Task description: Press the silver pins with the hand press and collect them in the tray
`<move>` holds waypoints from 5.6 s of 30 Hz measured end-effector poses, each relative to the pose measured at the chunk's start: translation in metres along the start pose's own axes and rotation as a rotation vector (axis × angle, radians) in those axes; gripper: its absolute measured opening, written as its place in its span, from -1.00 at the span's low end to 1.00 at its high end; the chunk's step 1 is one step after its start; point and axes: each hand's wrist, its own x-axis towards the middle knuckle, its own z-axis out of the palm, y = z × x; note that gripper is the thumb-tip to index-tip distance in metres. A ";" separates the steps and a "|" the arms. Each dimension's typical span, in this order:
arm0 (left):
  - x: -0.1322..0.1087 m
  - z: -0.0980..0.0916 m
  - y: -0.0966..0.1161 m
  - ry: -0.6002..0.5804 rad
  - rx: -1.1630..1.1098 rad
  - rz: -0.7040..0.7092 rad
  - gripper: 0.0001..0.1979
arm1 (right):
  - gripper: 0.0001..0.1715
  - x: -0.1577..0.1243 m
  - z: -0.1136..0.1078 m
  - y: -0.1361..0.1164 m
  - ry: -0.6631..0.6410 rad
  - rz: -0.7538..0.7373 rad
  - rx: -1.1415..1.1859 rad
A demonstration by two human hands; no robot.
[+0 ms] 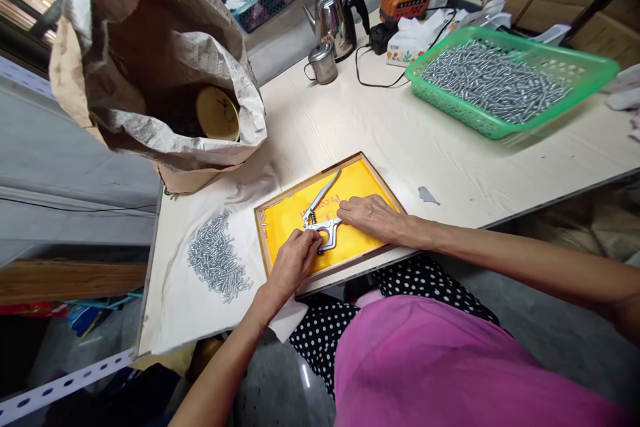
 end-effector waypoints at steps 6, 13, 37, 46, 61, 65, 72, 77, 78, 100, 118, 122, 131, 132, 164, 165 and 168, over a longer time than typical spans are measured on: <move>-0.014 -0.006 -0.021 -0.057 0.189 -0.003 -0.74 | -0.76 -0.001 0.003 0.000 0.018 0.014 0.001; -0.029 -0.014 -0.025 0.268 -0.133 -0.421 -0.77 | -0.74 -0.006 0.005 0.001 0.055 -0.014 0.005; 0.015 0.015 0.008 0.216 -0.716 -0.852 -0.63 | -0.75 -0.010 0.008 -0.006 0.087 -0.003 0.058; 0.017 0.012 0.004 0.120 -0.641 -0.842 -0.70 | -0.72 -0.010 0.011 -0.011 0.096 0.005 0.028; 0.016 0.013 -0.002 0.045 -0.596 -0.826 -0.68 | -0.06 0.036 -0.016 0.043 0.029 -0.138 -0.109; 0.018 0.012 0.001 0.064 -0.646 -0.843 -0.67 | -0.12 0.041 -0.018 0.039 -0.002 -0.098 -0.122; 0.009 0.011 0.005 0.080 -0.304 -0.724 -0.65 | -0.34 0.028 -0.026 0.026 -0.033 -0.078 -0.130; 0.021 0.020 0.014 0.212 0.243 -0.159 -0.51 | -0.45 0.021 -0.022 0.017 -0.015 -0.066 -0.093; 0.027 0.022 0.014 0.172 0.278 -0.076 -0.44 | -0.42 0.019 -0.023 0.015 -0.022 -0.066 -0.082; 0.034 0.033 0.001 0.125 0.322 0.212 -0.73 | -0.50 0.011 -0.028 0.016 -0.071 -0.038 0.020; -0.082 -0.068 -0.104 0.156 0.849 -0.404 -0.72 | -0.78 0.036 0.003 0.029 0.171 -0.060 -0.240; -0.090 -0.077 -0.117 -0.030 0.924 -0.360 -0.73 | -0.78 0.037 0.008 0.027 0.184 -0.046 -0.258; -0.074 -0.062 -0.092 0.320 0.585 -0.338 -0.77 | -0.74 0.035 -0.013 0.014 0.087 0.036 -0.229; -0.073 -0.057 -0.084 0.345 0.516 -0.339 -0.78 | -0.75 0.032 -0.015 0.010 0.106 0.052 -0.220; 0.000 0.018 0.011 0.197 -0.791 -0.796 -0.44 | -0.81 -0.012 -0.007 -0.009 0.010 -0.076 -0.037; 0.000 0.018 0.011 0.190 -0.786 -0.794 -0.44 | -0.81 -0.011 -0.007 -0.009 0.010 -0.075 -0.037; 0.000 0.017 0.011 0.173 -0.758 -0.796 -0.45 | -0.79 -0.012 -0.004 -0.009 0.020 -0.068 -0.034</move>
